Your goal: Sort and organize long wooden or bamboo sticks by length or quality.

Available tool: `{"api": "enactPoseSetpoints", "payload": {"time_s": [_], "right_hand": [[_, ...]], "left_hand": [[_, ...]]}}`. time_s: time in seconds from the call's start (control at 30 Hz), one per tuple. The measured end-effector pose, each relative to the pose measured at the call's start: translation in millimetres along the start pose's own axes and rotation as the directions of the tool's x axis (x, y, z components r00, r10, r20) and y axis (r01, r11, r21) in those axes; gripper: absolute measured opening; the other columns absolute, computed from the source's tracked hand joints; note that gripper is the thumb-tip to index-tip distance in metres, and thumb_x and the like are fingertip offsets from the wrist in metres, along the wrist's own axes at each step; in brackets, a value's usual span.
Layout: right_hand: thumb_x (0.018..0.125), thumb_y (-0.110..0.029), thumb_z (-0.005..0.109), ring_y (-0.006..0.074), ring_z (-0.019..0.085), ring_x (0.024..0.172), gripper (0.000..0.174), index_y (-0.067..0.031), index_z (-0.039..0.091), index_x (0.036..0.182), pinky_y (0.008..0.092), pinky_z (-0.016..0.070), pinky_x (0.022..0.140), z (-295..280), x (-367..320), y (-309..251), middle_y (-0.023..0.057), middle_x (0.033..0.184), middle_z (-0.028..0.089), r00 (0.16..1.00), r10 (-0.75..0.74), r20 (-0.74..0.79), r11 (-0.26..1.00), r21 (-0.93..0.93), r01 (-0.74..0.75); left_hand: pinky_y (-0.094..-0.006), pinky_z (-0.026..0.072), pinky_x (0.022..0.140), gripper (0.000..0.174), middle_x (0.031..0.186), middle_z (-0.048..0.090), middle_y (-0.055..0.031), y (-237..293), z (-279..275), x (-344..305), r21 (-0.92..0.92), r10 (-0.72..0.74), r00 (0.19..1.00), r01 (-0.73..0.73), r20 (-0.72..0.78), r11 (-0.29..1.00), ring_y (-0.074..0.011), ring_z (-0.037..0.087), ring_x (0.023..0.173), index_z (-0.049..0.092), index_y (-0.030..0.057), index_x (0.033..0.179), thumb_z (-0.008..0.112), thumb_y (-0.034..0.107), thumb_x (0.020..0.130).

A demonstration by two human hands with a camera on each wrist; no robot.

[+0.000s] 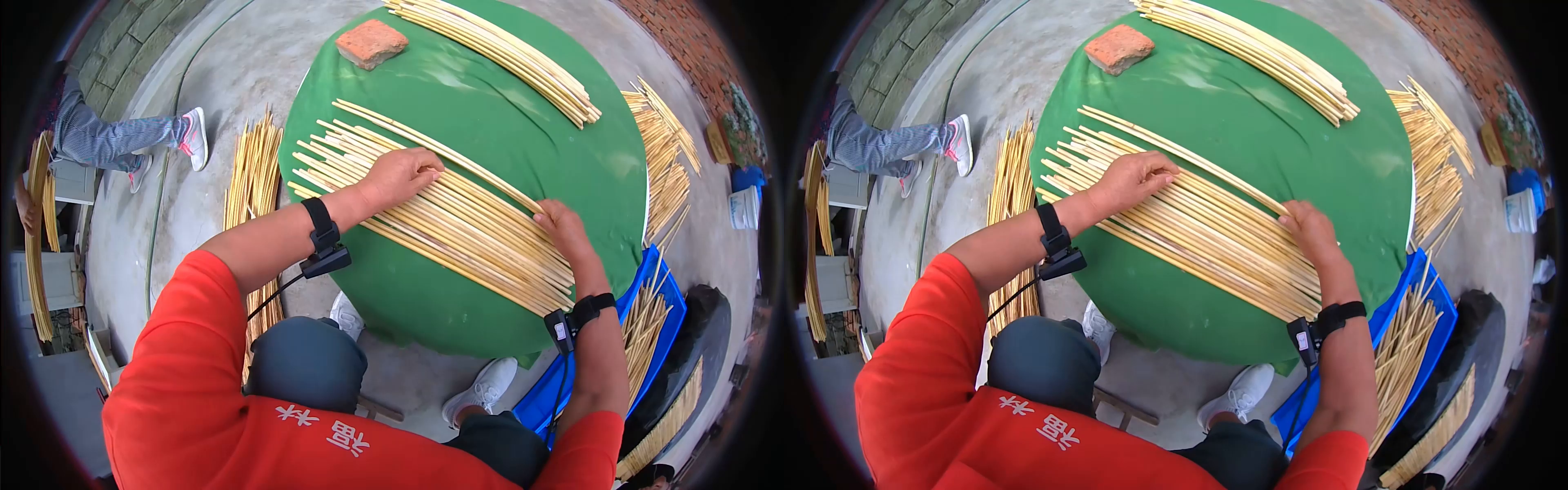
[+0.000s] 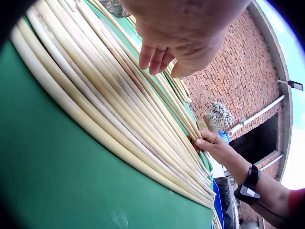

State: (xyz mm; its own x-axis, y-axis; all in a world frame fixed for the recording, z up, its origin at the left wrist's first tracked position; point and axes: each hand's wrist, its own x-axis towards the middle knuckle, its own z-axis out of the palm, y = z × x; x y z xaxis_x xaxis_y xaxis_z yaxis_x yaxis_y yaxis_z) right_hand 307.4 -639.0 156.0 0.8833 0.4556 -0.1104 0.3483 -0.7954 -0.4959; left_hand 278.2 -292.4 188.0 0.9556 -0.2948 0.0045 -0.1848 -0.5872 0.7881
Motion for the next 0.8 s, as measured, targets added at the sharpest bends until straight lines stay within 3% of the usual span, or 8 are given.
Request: {"api": "enactPoseSetpoints", "payload": {"time_s": [0.03,0.07,0.17,0.2,0.27,0.33,0.57,0.8], "right_hand": [[0.088,-0.02,0.059,0.0335,0.056,0.087,0.021,-0.0074,0.06,0.105,0.0406,0.0451,0.076,1.3,1.1,-3.0,0.0138,0.09,0.057,1.0,-0.02,-0.013,0.999,0.027,0.02],[0.087,-0.02,0.059,0.0328,0.056,0.087,0.021,-0.0097,0.06,0.105,0.0413,0.0453,0.075,3.0,1.5,-5.8,0.0126,0.089,0.056,0.999,-0.039,-0.024,0.998,0.053,0.04],[0.086,-0.019,0.06,0.0318,0.056,0.086,0.023,-0.0101,0.061,0.108,0.0407,0.0455,0.075,2.2,4.2,-16.0,0.0117,0.088,0.056,0.997,-0.061,-0.055,0.998,-0.003,0.061],[0.086,-0.019,0.06,0.0318,0.056,0.086,0.023,-0.0101,0.061,0.108,0.0407,0.0455,0.075,3.4,6.1,-15.2,0.0117,0.088,0.056,0.996,-0.065,-0.053,0.998,-0.005,0.065],[0.085,-0.017,0.061,0.03,0.055,0.087,0.025,-0.0103,0.063,0.109,0.0398,0.0456,0.075,8.0,4.4,-11.2,0.0109,0.087,0.056,0.983,-0.125,-0.131,0.99,-0.087,0.115],[0.083,-0.016,0.062,0.0296,0.055,0.087,0.025,-0.01,0.064,0.107,0.0396,0.0457,0.075,10.7,4.1,-7.3,0.0108,0.086,0.056,0.98,-0.114,-0.165,0.993,-0.053,0.107],[0.081,-0.009,0.064,0.0269,0.055,0.083,0.021,-0.006,0.066,0.102,0.0348,0.045,0.074,12.9,-5.5,3.7,0.0105,0.082,0.054,0.966,-0.013,-0.26,1.0,-0.007,0.011],[0.076,-0.009,0.068,0.0278,0.057,0.083,0.022,-0.0076,0.067,0.098,0.0354,0.0462,0.074,9.3,-20.3,27.2,0.0103,0.084,0.058,0.937,0.11,-0.332,0.988,0.138,-0.068]], "left_hand": [[-0.0368,0.0517,0.079,0.02,0.099,0.064,-0.0106,-0.4,4.2,1.2,0.325,0.316,0.948,-0.285,-0.045,0.901,-0.0269,0.062,0.091,0.062,0.0045,0.102,0.06,0.018,0.088],[-0.0368,0.0517,0.079,0.02,0.099,0.064,-0.0106,-1.6,9.8,3.9,0.32,0.311,0.949,-0.281,-0.045,0.905,-0.0269,0.062,0.091,0.062,0.0045,0.102,0.06,0.018,0.088],[-0.041,0.0351,0.106,0.04,0.131,0.049,-0.0165,-4.9,24.8,14.1,0.45,0.403,0.911,-0.398,0.091,0.799,-0.0328,0.043,0.126,0.052,0.0068,0.124,0.06,0.018,0.086],[-0.044,0.026,0.111,0.047,0.138,0.042,-0.0183,-5.7,29.0,15.6,0.465,0.318,0.932,-0.361,0.173,0.808,-0.0333,0.033,0.133,0.047,0.0064,0.13,0.059,0.022,0.087],[-0.0459,0.0244,0.112,0.049,0.14,0.039,-0.0187,-5.9,37.6,15.7,0.504,0.335,0.928,-0.371,0.165,0.78,-0.0338,0.031,0.134,0.046,0.0058,0.131,0.059,0.025,0.087],[-0.0489,0.0201,0.113,0.056,0.145,0.03,-0.0199,-4.6,40.6,12.8,0.567,0.359,0.915,-0.396,0.183,0.722,-0.0347,0.023,0.138,0.045,0.005,0.133,0.06,0.032,0.087],[-0.049,0.0171,0.113,0.065,0.148,0.024,-0.0221,-5.8,45.8,8.5,0.586,0.263,0.952,-0.304,0.158,0.751,-0.0352,0.018,0.14,0.042,0.0034,0.135,0.062,0.038,0.084],[-0.0494,0.015,0.113,0.069,0.149,0.018,-0.0232,-6.8,50.6,6.0,0.624,0.168,0.978,-0.21,0.126,0.753,-0.0356,0.014,0.141,0.037,0.003,0.138,0.054,0.047,0.088]]}}
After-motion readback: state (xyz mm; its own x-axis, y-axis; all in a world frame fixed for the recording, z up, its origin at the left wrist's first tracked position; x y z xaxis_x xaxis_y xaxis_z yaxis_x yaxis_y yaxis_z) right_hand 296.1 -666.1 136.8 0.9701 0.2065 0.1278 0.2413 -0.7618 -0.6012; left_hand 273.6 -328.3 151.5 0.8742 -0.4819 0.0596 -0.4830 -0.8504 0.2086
